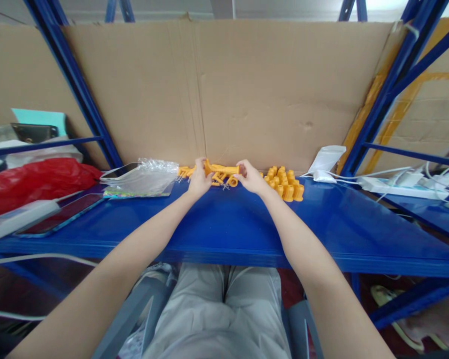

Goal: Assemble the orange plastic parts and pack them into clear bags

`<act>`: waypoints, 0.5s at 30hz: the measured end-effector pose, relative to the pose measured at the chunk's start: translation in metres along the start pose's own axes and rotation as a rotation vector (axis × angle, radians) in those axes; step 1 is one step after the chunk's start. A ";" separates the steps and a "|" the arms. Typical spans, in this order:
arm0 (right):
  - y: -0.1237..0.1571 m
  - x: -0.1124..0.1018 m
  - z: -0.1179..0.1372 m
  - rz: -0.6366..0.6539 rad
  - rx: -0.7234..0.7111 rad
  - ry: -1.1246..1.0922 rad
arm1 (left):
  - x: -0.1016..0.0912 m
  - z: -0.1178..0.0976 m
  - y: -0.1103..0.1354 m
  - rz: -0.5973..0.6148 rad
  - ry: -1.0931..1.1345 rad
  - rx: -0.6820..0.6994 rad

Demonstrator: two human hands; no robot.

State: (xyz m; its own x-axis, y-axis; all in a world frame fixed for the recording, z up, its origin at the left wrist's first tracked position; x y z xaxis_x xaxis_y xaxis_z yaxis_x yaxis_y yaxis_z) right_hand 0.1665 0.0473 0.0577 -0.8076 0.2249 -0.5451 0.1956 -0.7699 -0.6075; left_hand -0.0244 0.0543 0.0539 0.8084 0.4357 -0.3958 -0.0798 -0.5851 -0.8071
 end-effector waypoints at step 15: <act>0.008 -0.025 0.013 -0.146 -0.116 0.518 | 0.004 0.028 0.001 0.005 0.122 -0.170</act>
State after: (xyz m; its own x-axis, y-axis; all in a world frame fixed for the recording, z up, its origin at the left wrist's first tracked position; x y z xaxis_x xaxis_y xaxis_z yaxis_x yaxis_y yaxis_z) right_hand 0.1815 0.0280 0.0741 -0.4569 0.6118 -0.6458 0.1856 -0.6444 -0.7418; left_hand -0.0375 0.0745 0.0391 0.8739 0.3523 -0.3350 0.0074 -0.6987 -0.7154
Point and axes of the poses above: each hand's wrist, its own y-axis away from the middle knuckle, its own x-axis out of the palm, z = x × y, the point moved 7 cm from there along -y, towards the middle knuckle, and after that the axes turned 8 degrees about x, right-handed, at the moved point
